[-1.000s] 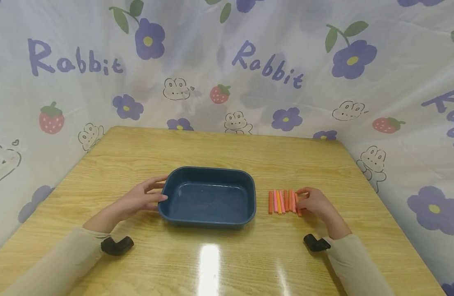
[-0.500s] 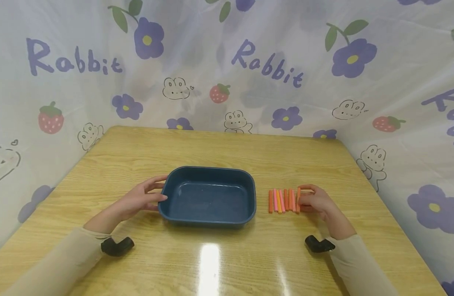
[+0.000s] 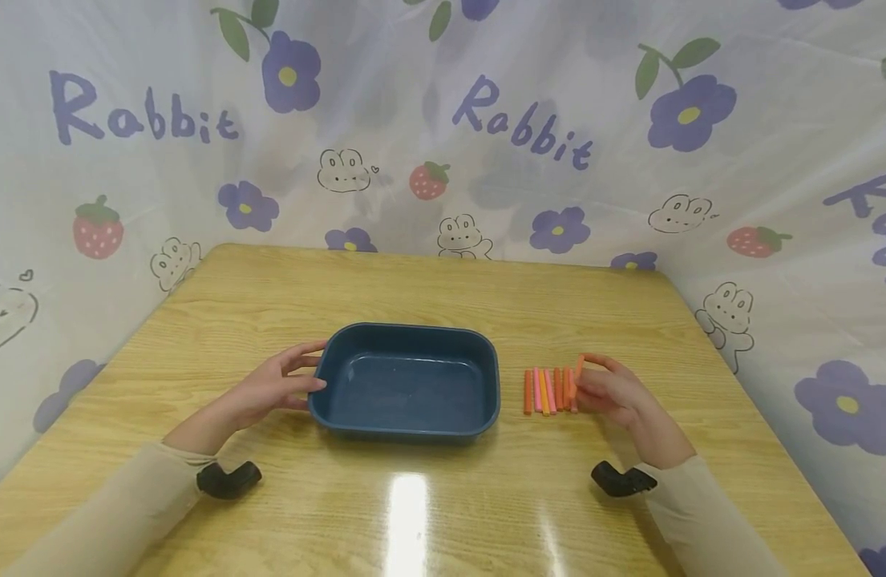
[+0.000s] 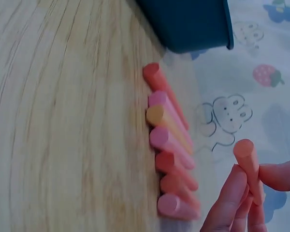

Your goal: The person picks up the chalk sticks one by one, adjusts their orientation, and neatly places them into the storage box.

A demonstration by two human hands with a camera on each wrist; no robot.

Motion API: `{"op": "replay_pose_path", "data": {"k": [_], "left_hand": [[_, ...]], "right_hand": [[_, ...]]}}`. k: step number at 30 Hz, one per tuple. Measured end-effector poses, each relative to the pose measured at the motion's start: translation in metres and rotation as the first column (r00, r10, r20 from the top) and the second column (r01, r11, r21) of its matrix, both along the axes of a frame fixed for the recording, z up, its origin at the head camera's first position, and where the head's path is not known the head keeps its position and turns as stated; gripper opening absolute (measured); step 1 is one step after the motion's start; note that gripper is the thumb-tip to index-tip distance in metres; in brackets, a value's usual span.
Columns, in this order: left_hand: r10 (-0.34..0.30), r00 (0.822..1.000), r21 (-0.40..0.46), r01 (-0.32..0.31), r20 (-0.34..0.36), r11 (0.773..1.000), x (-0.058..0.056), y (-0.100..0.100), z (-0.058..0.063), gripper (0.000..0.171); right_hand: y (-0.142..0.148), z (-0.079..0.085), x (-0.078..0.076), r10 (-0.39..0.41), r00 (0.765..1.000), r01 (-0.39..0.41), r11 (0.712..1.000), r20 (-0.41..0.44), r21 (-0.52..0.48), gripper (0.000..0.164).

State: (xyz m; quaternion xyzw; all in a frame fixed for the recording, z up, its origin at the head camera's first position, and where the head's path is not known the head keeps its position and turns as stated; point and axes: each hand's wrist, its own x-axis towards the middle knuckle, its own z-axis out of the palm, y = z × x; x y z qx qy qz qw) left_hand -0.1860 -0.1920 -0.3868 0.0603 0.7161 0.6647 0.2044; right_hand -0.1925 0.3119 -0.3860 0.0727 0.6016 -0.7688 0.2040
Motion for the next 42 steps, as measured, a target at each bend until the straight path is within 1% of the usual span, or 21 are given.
{"op": "replay_pose_path", "data": {"k": [7,12,14,18,21,26,35,42], "left_hand": [[0.005,1.0,-0.004,-0.005,-0.003,1.0,0.001,0.001,0.001,0.074],[0.008,1.0,-0.009,-0.008,-0.003,1.0,0.001,0.001,0.001,0.074],[0.009,1.0,-0.008,-0.009,-0.003,1.0,0.001,0.001,0.001,0.073],[0.009,1.0,-0.007,-0.009,-0.005,1.0,0.0,0.0,0.0,0.074],[0.006,1.0,-0.008,-0.006,-0.007,1.0,0.0,0.0,-0.001,0.074],[0.004,1.0,-0.011,-0.004,-0.008,1.0,0.0,0.0,-0.001,0.074],[0.003,1.0,-0.021,-0.003,-0.01,1.0,0.0,0.0,0.0,0.073],[0.002,1.0,-0.024,-0.002,-0.014,1.0,0.0,-0.001,-0.001,0.074]], "right_hand": [[-0.016,0.011,-0.004,-0.016,1.0,0.017,0.999,0.009,-0.043,0.066],[-0.028,0.02,-0.008,-0.023,0.999,0.026,0.996,0.036,-0.09,0.074],[-0.032,0.024,-0.01,-0.022,0.999,0.027,0.995,0.042,-0.098,0.072],[-0.041,0.031,-0.014,-0.029,0.998,0.034,0.994,0.05,-0.107,0.062],[-0.048,0.037,-0.016,-0.017,0.999,0.022,0.994,0.049,-0.111,0.064],[-0.059,0.045,-0.019,0.011,0.999,-0.006,0.995,0.046,-0.098,0.073],[-0.084,0.049,-0.025,0.061,0.997,-0.06,0.998,0.053,-0.018,0.07],[-0.1,0.053,-0.028,0.084,0.996,-0.083,0.996,0.043,-0.022,0.067]]}}
